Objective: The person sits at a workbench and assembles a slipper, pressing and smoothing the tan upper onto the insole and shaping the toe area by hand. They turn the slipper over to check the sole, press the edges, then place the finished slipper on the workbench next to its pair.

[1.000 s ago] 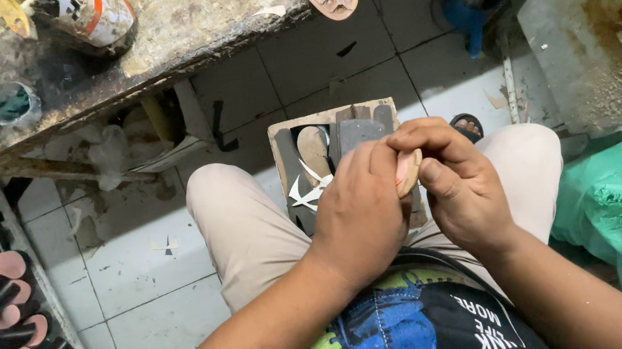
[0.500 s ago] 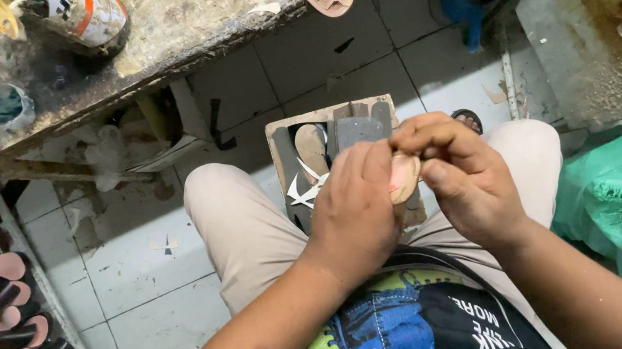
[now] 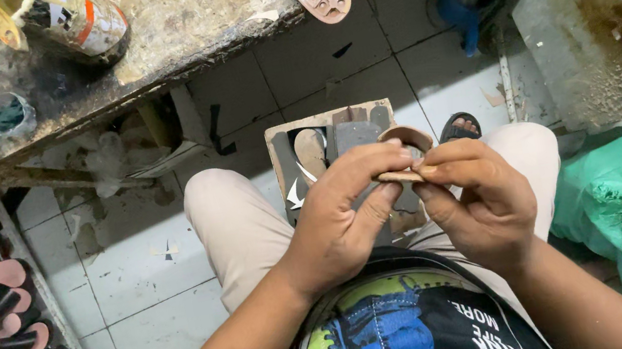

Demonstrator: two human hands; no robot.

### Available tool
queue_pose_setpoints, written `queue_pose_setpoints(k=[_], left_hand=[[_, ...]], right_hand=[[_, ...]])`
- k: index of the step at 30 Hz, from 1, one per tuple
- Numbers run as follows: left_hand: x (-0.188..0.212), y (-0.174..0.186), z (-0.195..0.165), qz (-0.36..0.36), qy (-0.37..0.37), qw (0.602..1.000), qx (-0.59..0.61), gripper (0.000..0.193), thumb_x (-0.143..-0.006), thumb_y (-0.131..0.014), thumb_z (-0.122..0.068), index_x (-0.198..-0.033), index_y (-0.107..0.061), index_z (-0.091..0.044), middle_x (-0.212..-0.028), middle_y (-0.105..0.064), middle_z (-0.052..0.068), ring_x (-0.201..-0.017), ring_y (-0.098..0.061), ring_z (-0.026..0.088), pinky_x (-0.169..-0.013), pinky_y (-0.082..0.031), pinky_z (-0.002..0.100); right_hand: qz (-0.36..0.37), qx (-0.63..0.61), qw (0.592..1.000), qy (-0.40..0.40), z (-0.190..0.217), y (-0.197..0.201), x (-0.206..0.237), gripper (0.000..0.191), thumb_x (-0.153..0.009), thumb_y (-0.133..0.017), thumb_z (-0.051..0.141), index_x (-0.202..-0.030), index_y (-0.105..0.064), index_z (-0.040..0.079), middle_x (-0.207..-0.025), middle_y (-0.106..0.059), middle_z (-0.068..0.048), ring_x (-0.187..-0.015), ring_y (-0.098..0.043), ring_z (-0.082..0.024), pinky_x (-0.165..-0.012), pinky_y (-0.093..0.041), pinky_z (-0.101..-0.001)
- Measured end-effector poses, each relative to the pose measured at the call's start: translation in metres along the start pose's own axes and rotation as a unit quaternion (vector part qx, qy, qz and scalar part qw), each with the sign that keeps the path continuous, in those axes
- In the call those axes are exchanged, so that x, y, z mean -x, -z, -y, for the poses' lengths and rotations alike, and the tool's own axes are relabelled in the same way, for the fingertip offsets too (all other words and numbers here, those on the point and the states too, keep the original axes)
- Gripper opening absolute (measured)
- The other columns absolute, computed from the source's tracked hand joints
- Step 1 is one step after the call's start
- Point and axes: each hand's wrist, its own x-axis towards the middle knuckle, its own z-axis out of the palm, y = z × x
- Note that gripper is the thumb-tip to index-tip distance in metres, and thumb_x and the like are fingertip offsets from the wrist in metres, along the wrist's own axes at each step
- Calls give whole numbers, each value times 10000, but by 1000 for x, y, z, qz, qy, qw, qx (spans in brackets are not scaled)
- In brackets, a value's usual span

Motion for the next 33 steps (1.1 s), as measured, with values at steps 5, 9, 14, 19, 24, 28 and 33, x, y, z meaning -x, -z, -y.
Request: queue_pose_setpoints(k=[5,9,14,19,24,28,33], left_hand=[[2,-2,0,-13,-9,1000,21,225,-1023,-643,26,-1240,-650,-34,-1255,-681,125,-1200,-686,267,-1066,-545,324],[3,0,-1,-5,-15,1000,10,305,-966,-642,71,-1249,-648,-43,-1272,-673,125,-1216,-679,270,-1087,-540,341],[3,2,-3,-1,-54,995,-89,360,-939,-668,85,-1265,-660,-67,-1293,-687,105,-1311,-659,286,-1265,-417,478],[4,3,-6,-2,-71,987,-141,386,-919,-696,52,-1273,-661,-96,-1297,-682,79,-1309,-661,283,-1258,-439,525],[1,2,-11,-10,-105,972,-212,395,-881,-716,-6,-1264,-668,-87,-1272,-684,77,-1235,-686,282,-1171,-508,508],[0,2,-16,-21,-130,957,-260,380,-881,-715,-22,-1257,-666,-51,-1249,-693,95,-1152,-708,288,-1076,-583,434],[1,-1,-21,-37,-93,973,-209,280,-942,-726,-48,-1216,-672,-42,-1182,-709,114,-1038,-734,286,-913,-602,346]], right_hand=[[1,62,997,48,2,-1,-4,285,-906,-749,-102,-1129,-603,1,-1129,-654,-155,-1011,-667,-215,-863,-559,-287],[2,111,989,101,3,-1,-8,320,-874,-785,-77,-1124,-608,14,-1106,-673,-152,-1002,-684,-246,-913,-548,-326],[8,130,984,122,6,-2,-9,302,-860,-782,-83,-1104,-631,11,-1127,-676,-168,-999,-699,-274,-870,-562,-337],[6,141,975,170,1,0,-9,261,-849,-774,-95,-1043,-632,7,-1117,-666,-195,-962,-706,-301,-820,-582,-382],[2,173,964,202,-7,3,-7,253,-866,-774,-114,-1011,-614,18,-1095,-667,-195,-937,-699,-305,-801,-575,-379],[-22,143,970,197,-11,-2,-5,259,-880,-770,-90,-1059,-610,8,-1122,-649,-214,-951,-696,-305,-824,-602,-370],[7,197,962,191,-13,2,0,360,-827,-786,-104,-1126,-654,47,-1067,-653,-198,-889,-687,-286,-770,-586,-349]])
